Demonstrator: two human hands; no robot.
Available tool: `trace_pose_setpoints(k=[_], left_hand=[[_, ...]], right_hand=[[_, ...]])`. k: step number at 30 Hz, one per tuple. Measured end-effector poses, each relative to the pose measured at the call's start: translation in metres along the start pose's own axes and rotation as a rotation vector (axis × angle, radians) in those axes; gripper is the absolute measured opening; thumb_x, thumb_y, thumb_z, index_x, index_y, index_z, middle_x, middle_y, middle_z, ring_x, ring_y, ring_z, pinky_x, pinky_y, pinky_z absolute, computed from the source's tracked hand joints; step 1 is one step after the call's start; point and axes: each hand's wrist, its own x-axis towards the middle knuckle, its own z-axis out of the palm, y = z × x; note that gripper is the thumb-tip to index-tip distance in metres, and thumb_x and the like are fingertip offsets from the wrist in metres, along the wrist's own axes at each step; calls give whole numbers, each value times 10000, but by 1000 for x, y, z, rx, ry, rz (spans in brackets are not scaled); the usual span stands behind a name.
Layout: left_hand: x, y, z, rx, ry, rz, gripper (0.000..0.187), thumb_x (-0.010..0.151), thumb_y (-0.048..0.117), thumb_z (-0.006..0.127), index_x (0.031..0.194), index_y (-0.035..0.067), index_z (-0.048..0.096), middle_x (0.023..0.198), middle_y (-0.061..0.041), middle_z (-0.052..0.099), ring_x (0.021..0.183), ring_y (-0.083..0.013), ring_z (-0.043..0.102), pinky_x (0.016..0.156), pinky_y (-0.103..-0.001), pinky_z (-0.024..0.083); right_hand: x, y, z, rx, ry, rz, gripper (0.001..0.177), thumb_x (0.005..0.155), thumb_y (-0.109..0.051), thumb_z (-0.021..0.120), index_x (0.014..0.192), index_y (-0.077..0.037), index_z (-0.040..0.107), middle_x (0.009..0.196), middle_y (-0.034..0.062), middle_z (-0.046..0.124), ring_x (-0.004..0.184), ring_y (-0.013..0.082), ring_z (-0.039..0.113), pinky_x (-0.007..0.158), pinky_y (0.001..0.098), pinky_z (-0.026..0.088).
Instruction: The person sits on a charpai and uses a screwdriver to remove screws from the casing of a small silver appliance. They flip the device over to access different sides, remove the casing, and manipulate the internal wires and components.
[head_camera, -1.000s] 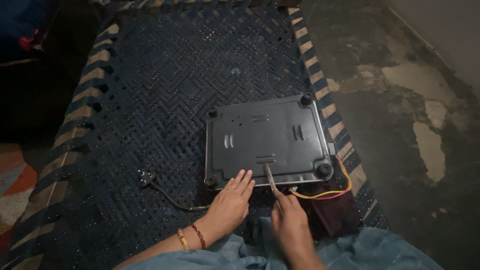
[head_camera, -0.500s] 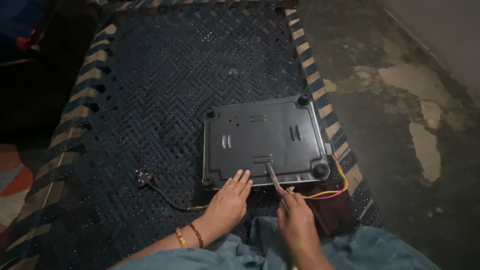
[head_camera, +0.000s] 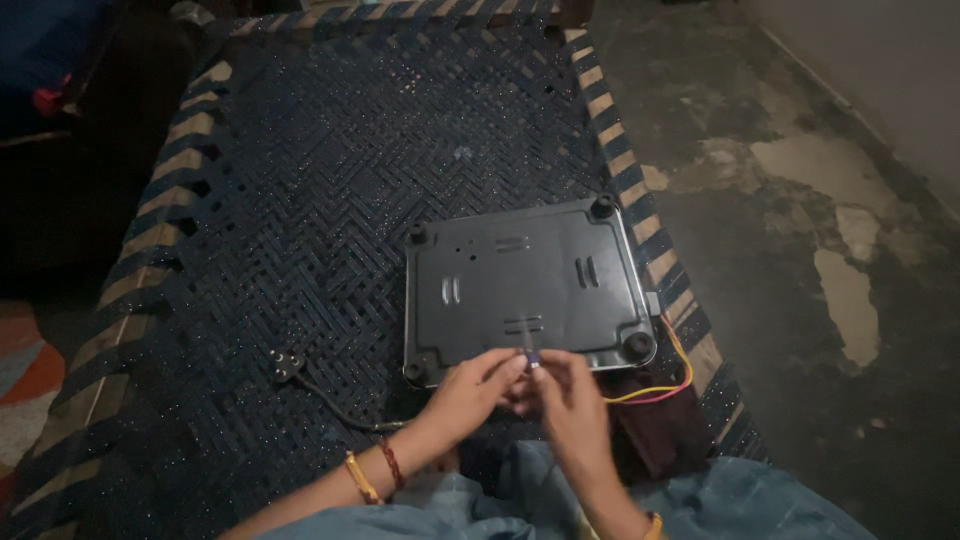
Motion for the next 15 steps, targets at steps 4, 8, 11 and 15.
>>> trace_pose_setpoints(k=[4, 8, 11, 15], left_hand=[[8, -16, 2, -422, -45, -239, 355, 1036, 298, 575, 1308, 84, 653, 975, -33, 690, 859, -134, 656, 657, -285, 565], [16, -16, -13, -289, 48, -265, 347, 1015, 286, 503, 1246, 73, 649, 982, -121, 748, 791, -204, 732, 610, -326, 593], [16, -3, -25, 135, 257, -268, 341, 1026, 281, 485, 1311, 153, 624, 965, -157, 764, 735, -247, 733, 625, -348, 592], [18, 4, -38, 926, 517, 273, 327, 996, 217, 533, 1291, 133, 646, 955, -140, 690, 829, -341, 700, 726, -450, 564]], right_hand=[[-9, 2, 10, -321, -113, -221, 354, 963, -88, 593, 1311, -47, 643, 1228, 114, 746, 1105, 204, 718, 936, 308, 537], [-17, -8, -7, -441, -78, -224, 369, 945, -91, 586, 1309, -80, 645, 1248, 93, 734, 1156, 209, 713, 966, 318, 529], [-20, -13, -37, -613, 22, -337, 335, 949, -110, 605, 1281, -88, 644, 1195, 110, 727, 1111, 228, 716, 942, 337, 537], [-22, -19, -84, -807, 194, -317, 402, 933, -107, 610, 1334, -122, 606, 1176, 142, 672, 995, 274, 697, 894, 381, 545]])
